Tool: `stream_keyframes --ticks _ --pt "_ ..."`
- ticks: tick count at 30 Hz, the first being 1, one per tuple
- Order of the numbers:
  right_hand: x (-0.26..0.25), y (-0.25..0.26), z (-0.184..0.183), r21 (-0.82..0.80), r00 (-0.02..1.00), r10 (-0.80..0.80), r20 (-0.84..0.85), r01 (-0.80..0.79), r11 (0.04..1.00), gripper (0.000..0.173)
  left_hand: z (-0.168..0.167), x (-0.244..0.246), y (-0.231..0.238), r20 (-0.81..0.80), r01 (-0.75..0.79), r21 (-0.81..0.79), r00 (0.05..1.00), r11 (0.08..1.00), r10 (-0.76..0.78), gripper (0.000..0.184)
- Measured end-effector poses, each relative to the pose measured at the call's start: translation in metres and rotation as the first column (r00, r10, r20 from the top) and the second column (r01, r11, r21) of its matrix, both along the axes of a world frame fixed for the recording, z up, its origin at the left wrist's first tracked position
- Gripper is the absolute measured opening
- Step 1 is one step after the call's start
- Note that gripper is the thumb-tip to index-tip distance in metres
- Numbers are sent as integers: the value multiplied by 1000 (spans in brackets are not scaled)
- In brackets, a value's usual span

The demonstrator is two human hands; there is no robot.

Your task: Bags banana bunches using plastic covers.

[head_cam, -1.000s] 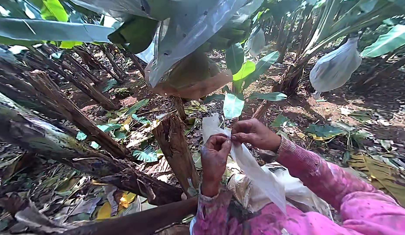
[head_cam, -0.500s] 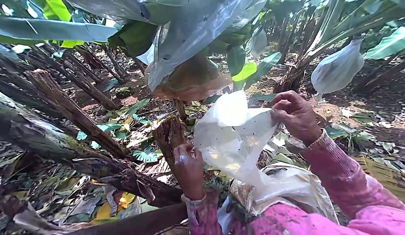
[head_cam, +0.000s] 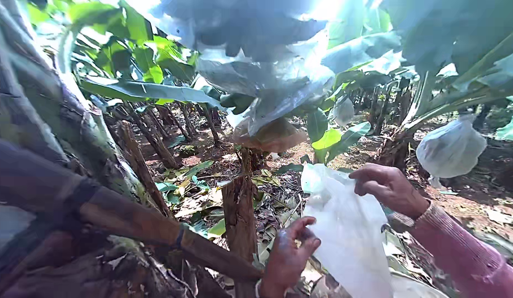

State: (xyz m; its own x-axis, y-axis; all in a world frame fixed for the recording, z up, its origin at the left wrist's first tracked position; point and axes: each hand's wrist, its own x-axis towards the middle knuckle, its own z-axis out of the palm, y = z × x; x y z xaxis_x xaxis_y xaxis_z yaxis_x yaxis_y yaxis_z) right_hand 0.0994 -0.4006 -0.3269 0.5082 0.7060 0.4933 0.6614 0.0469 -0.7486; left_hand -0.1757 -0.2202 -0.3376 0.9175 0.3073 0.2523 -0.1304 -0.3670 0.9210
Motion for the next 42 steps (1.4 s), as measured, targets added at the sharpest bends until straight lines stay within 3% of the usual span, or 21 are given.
stream_keyframes --ticks 2,4,7,9,10,12,14,15,16,17,19,21,25,29,32,34,37,42 --pt "-4 -6 12 -35 965 30 262 -22 999 25 28 -9 11 29 -59 94 998 994 56 25" --pt "-12 -9 26 -64 906 102 410 -83 995 17 61 -18 22 74 -52 166 996 985 40 15" --pt "-21 -17 52 -75 845 358 397 -359 930 18 110 -28 32 157 -29 322 987 946 -23 14" --pt "-30 -16 69 86 809 511 291 -554 828 20 143 -37 31 303 -167 441 952 882 29 15" --pt "-36 -14 75 175 776 595 208 -628 758 17 160 -47 29 422 -305 512 903 803 73 18" --pt "-46 -8 84 299 735 672 92 -664 685 13 201 -79 25 682 -667 563 709 488 181 20" --pt "-50 4 93 329 758 646 92 -635 699 11 238 -121 20 838 -887 456 454 68 301 26" --pt "-53 12 99 337 778 617 120 -617 711 11 251 -139 17 854 -895 424 345 -139 389 33" --pt "-58 21 107 342 794 587 159 -602 721 12 261 -154 14 822 -847 449 266 -286 503 43" --pt "-65 31 117 333 800 561 213 -599 728 13 268 -164 12 741 -781 519 208 -348 638 53" --pt "-81 55 144 273 798 489 352 -588 761 19 278 -170 7 486 -664 686 113 -298 866 71" --pt "-104 82 180 177 766 456 454 -579 796 24 284 -162 1 298 -560 795 25 -233 954 82" --pt "-178 138 262 76 720 421 552 -546 835 40 283 -155 -5 271 -476 844 -21 -248 962 83" --pt "-247 192 319 97 696 347 629 -513 853 56 282 -152 -8 256 -470 846 -53 -250 965 64" --pt "-287 200 340 15 718 404 566 -499 866 59 283 -151 -14 257 -461 850 -60 -255 965 57" --pt "-303 190 345 -53 767 459 449 -490 870 52 281 -151 -16 270 -452 850 -65 -269 961 58" --pt "-304 215 342 -60 767 472 435 -499 865 47 280 -149 -18 284 -442 849 -78 -288 956 57" --pt "-302 204 341 -69 762 541 357 -556 828 46 276 -144 -23 333 -459 824 -82 -332 939 52"
